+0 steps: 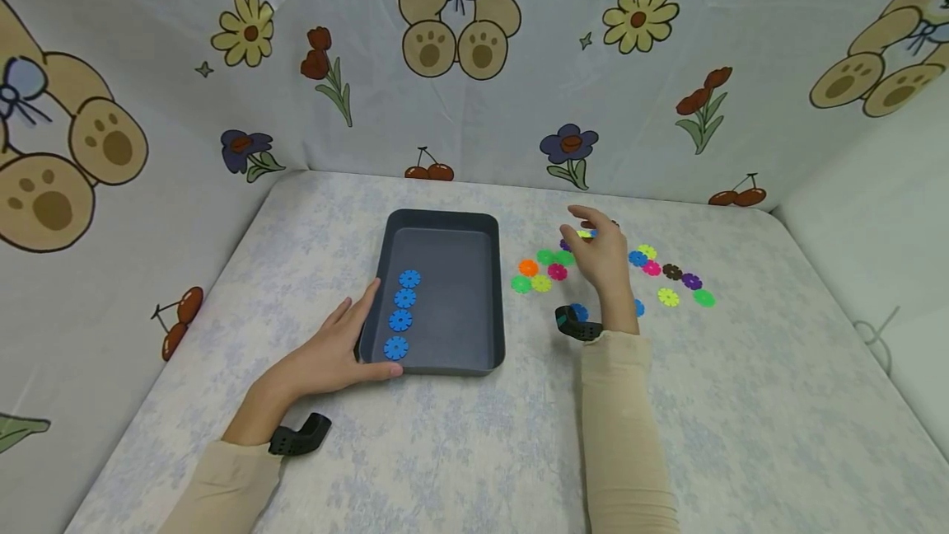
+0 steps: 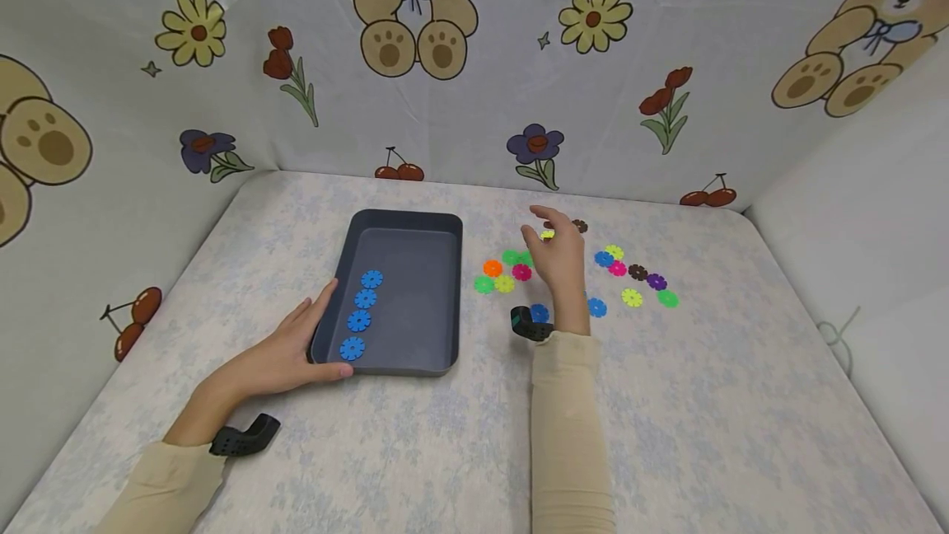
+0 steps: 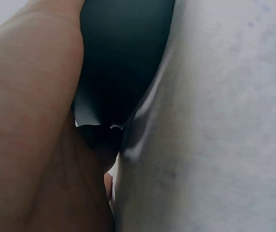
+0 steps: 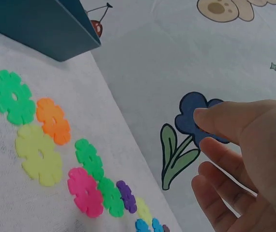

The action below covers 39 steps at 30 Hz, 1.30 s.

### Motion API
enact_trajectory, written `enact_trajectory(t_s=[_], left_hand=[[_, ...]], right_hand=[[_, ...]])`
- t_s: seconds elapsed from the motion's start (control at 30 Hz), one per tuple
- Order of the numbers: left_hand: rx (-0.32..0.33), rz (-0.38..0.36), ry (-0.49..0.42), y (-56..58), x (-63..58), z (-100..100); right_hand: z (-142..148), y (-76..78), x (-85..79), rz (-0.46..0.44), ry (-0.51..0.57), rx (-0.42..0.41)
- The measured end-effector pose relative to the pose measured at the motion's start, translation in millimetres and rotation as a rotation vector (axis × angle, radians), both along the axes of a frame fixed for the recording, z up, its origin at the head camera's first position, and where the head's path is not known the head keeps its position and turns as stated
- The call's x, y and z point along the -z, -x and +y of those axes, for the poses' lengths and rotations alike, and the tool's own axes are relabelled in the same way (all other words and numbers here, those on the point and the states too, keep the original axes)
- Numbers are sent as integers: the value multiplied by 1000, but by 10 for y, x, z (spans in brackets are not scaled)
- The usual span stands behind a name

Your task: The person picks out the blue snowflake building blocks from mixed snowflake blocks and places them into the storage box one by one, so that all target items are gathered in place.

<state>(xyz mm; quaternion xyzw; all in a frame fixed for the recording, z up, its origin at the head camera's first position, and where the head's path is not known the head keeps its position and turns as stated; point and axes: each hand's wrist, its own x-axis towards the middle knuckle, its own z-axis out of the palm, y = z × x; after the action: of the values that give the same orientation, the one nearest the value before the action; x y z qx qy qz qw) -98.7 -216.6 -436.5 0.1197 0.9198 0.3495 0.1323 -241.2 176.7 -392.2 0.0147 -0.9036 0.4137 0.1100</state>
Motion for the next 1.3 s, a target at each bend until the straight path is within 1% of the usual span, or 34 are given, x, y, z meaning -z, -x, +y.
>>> enact_trajectory(t_s=[0.2, 0.33, 0.67, 0.83, 1.0, 1.07, 1.3], left_hand=[[-1, -6, -1, 0, 0, -2], [-5, -10, 2, -3, -3, -3], [-12, -20, 4, -7, -7, 0], [-11, -22, 6, -3, -6, -2], [-11, -22, 7, -5, -6, -5], [-11, -21, 9, -5, -6, -6], [-8, -18, 8, -8, -8, -6]], right_hand=[[69, 14, 66, -42, 21, 56], [119, 14, 116, -52, 25, 72], [191, 12, 212, -71, -3, 102], [209, 28, 257, -83, -13, 150], [223, 29, 282, -132, -18, 192], [228, 30, 296, -147, -22, 198], [252, 39, 372, -158, -35, 213]])
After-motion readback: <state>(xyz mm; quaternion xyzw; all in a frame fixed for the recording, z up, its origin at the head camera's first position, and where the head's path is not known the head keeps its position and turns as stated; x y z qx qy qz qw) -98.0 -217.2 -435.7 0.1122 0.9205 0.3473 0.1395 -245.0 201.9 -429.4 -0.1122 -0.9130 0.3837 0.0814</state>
